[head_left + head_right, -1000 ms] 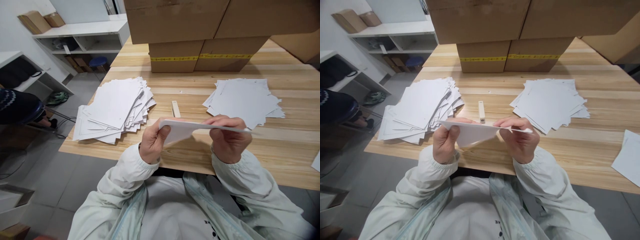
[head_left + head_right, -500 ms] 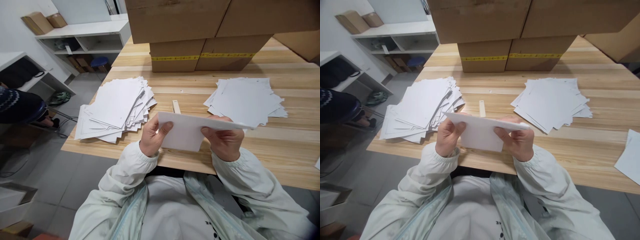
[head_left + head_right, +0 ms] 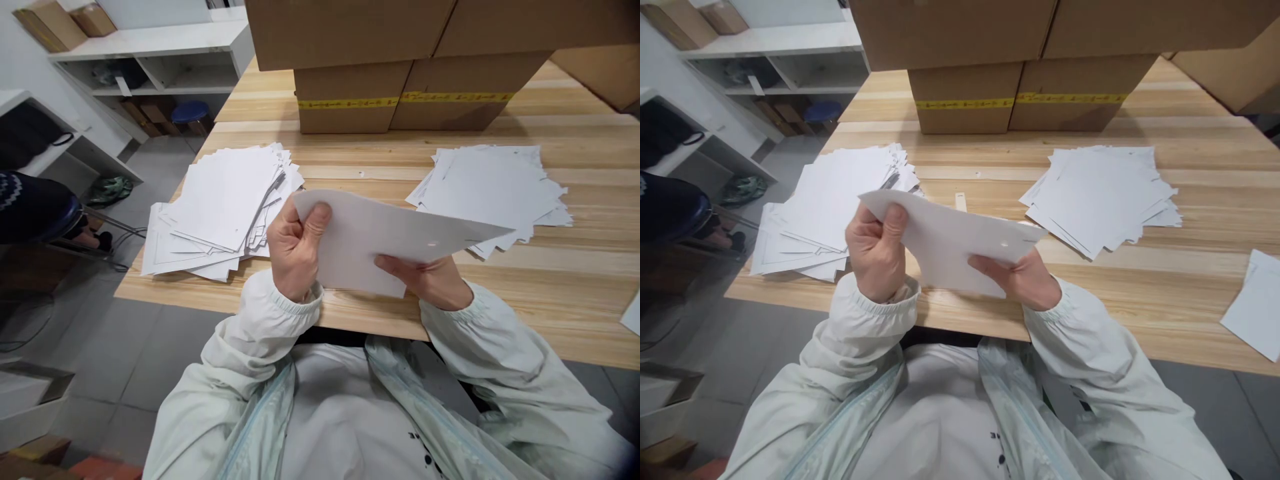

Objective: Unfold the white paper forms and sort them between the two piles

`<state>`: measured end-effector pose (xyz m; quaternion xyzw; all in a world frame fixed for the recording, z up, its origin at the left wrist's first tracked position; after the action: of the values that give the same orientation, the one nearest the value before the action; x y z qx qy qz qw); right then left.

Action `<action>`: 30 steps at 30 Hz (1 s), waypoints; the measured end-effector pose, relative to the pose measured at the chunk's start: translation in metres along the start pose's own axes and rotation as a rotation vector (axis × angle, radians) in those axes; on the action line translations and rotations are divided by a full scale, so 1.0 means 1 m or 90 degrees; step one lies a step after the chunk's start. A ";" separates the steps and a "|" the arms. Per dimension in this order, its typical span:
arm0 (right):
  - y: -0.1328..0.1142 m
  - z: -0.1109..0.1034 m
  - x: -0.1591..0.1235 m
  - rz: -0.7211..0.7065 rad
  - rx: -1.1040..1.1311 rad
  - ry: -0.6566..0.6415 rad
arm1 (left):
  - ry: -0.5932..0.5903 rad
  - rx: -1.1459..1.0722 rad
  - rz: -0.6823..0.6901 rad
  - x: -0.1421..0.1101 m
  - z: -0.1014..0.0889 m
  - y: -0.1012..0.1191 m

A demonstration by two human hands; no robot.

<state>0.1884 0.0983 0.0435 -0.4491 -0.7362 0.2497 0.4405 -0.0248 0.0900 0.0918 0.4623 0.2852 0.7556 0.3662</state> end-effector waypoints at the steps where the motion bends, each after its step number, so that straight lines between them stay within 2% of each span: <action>1: -0.002 -0.001 -0.001 -0.024 -0.011 0.015 | -0.005 0.001 0.018 0.002 0.002 0.007; 4: -0.006 -0.011 -0.005 -0.076 -0.045 0.116 | -0.046 0.012 0.036 0.004 0.008 0.021; 6: -0.003 -0.012 -0.007 -0.071 -0.062 0.140 | -0.070 0.028 0.040 0.002 0.009 0.023; 12: 0.001 0.001 -0.005 -0.107 -0.042 0.081 | -0.082 0.055 0.073 -0.005 0.004 0.019; 16: 0.011 0.006 -0.006 -0.082 -0.056 0.048 | -0.101 0.055 0.059 -0.007 0.009 0.018; 20: 0.018 0.005 -0.006 -0.048 -0.057 0.053 | -0.120 0.051 0.064 -0.007 0.012 0.016; 25: 0.019 0.004 -0.005 -0.018 -0.038 0.066 | -0.102 0.060 -0.006 -0.004 0.007 -0.006; 27: 0.010 -0.006 -0.007 -0.032 -0.027 0.123 | -0.092 0.061 -0.014 -0.004 0.008 -0.009; 30: -0.001 -0.038 -0.017 -0.009 -0.017 0.305 | -0.067 0.053 -0.014 -0.010 0.012 -0.006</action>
<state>0.2247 0.0820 0.0554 -0.4961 -0.6169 0.1236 0.5984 -0.0093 0.0860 0.0873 0.5131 0.3017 0.7137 0.3693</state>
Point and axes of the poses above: each hand's wrist, its own x-axis towards the middle knuckle, its own z-axis out of the palm, y = z × x, the point moved 10 cm from there along x, towards the middle knuckle, and after that the axes turned 15 degrees about -x, right-handed, at the moved point
